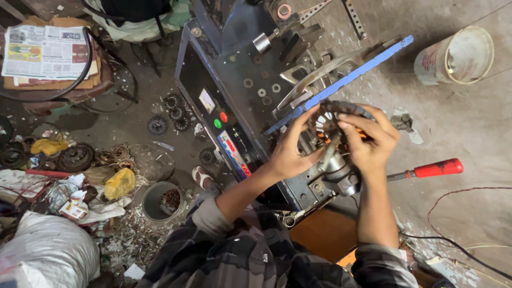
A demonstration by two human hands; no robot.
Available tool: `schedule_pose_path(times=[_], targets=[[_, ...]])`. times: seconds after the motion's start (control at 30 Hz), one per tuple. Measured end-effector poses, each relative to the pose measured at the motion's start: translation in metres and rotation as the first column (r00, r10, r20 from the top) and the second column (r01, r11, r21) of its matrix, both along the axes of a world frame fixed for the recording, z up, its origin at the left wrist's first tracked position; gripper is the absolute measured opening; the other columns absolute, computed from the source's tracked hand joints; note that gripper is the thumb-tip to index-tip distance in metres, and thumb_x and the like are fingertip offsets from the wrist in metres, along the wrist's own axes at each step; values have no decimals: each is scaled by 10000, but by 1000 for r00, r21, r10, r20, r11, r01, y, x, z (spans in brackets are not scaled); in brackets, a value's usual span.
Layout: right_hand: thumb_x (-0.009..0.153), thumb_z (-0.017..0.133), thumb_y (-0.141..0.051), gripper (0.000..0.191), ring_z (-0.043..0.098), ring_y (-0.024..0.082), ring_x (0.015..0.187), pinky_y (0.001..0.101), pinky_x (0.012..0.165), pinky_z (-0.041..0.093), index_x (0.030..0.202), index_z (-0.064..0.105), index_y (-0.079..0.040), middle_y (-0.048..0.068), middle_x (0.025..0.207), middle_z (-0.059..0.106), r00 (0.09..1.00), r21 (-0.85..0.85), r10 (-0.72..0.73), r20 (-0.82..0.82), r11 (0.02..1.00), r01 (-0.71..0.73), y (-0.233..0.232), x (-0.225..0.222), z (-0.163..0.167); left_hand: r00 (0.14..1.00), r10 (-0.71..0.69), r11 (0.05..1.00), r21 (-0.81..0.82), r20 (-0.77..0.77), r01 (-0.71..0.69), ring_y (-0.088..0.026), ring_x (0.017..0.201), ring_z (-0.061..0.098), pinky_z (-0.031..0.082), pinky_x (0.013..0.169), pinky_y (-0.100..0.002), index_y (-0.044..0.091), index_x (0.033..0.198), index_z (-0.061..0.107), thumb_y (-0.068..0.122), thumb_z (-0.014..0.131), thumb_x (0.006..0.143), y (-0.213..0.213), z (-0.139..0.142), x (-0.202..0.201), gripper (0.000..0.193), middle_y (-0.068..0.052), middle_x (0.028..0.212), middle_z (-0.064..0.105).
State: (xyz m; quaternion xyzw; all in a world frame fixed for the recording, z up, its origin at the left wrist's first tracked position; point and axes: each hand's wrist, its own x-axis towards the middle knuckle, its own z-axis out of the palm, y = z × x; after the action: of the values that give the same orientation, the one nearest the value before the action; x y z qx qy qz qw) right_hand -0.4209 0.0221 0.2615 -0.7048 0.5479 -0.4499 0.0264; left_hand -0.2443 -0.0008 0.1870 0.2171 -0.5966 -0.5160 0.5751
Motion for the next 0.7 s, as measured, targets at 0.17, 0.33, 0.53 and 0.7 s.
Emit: schedule_pose_path(times=[0.17, 0.33, 0.53, 0.7], targets=[[845, 862, -44, 198, 724, 196, 940, 271, 843, 549, 1027, 786, -49, 145, 1112, 740, 994, 36, 88, 68, 995, -91, 17, -8, 16, 902, -400, 913, 11, -159, 407, -220, 1438, 487, 391, 1271, -384, 27, 1612, 380, 178, 822, 933, -19, 6, 4, 825, -131, 1571, 462], [881, 871, -39, 217, 701, 178, 952, 263, 852, 533, 1081, 785, -43, 133, 1064, 739, 994, 76, 104, 16, 992, -105, 20, -11, 36, 528, -585, 610, 96, -616, 786, -231, 1396, 561, 439, 1222, -425, 15, 1588, 422, 280, 786, 970, -25, -5, -27, 765, -120, 1496, 580], [913, 859, -14, 191, 674, 151, 914, 248, 804, 511, 1088, 788, -37, 110, 1081, 742, 997, 179, 74, 0, 981, -73, 7, -3, 55, 296, -283, 565, 91, -912, 820, -238, 1257, 636, 494, 1115, -440, 15, 1460, 536, 318, 634, 1102, -24, -33, -64, 480, -116, 1357, 658], [927, 859, -34, 222, 673, 158, 949, 264, 839, 510, 1138, 794, -62, 98, 1119, 741, 997, 212, 51, -64, 976, -36, -2, 12, 63, 238, -184, 429, 140, -954, 892, -239, 1185, 655, 520, 1075, -438, 4, 1385, 581, 250, 621, 1120, -38, -53, -67, 364, -131, 1279, 674]])
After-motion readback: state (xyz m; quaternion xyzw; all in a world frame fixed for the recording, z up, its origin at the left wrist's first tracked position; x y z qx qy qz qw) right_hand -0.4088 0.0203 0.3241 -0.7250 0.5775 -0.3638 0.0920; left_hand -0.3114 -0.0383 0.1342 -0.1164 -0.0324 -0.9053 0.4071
